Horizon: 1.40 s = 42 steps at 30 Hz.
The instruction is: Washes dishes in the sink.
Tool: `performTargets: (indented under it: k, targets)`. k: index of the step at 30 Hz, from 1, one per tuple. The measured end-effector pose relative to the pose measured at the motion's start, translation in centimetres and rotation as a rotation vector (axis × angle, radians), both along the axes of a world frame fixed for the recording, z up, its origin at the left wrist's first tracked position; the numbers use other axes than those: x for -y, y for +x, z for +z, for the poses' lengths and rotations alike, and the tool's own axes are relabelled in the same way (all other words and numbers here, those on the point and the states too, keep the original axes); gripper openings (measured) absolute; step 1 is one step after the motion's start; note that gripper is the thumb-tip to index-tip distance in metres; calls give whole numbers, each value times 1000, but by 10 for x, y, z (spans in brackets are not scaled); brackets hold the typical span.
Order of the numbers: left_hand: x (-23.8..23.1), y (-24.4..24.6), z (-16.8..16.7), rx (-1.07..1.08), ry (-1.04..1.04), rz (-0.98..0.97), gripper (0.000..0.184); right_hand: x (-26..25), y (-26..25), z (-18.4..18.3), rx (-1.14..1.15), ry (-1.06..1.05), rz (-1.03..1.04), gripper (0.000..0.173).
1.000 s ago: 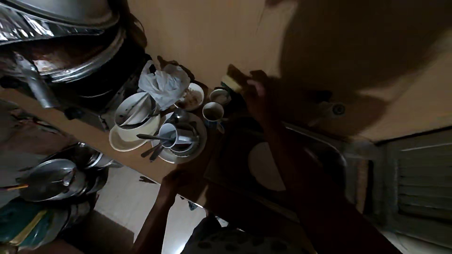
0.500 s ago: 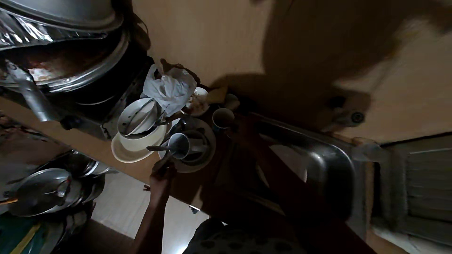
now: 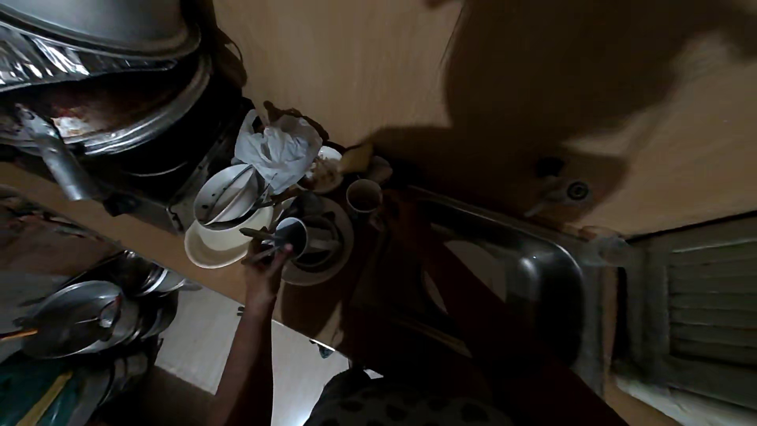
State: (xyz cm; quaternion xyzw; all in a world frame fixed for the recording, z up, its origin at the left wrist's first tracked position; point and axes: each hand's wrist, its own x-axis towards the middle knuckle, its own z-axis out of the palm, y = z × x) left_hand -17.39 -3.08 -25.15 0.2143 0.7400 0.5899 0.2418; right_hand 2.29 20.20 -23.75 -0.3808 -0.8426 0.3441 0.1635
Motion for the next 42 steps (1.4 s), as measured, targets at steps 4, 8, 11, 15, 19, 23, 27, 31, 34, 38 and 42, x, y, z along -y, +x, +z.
performTargets:
  k: [4, 8, 11, 15, 19, 23, 27, 31, 34, 38, 42]
  targets:
    - [-16, -4, 24, -194, -136, -3, 22, 0, 7, -10, 31, -194, -113, 54]
    - [-26, 3, 58, -334, -359, -167, 24, -1, 10, -33, 19, -433, -7, 46]
    - [-21, 13, 94, -447, -326, -106, 26, 4, 12, -26, 23, -536, -11, 46]
    - [-29, 46, 131, -569, 19, -3, 28, 12, 22, -30, -40, -609, -54, 51]
    - [-72, 83, 110, -575, 47, -175, 30, 29, 45, -12, 35, -497, -49, 47]
    - [-90, 113, 75, -618, -101, -381, 30, 35, 75, -5, -72, -508, -19, 39]
    - [-100, 131, 81, -552, -176, -508, 28, 35, 100, -14, -112, -522, -90, 40]
    - [-108, 139, 72, -450, -83, -663, 23, 34, 120, -21, -210, -581, -163, 40]
    - [-120, 143, 69, -382, -123, -806, 28, 34, 135, -24, -297, -608, -141, 39]
    - [-116, 145, 89, -457, -259, -871, 71, 38, 164, -25, -287, -665, -286, 37]
    - [-55, 97, 94, -515, -205, -540, 42, 37, 207, -56, -311, -674, -494, 40]
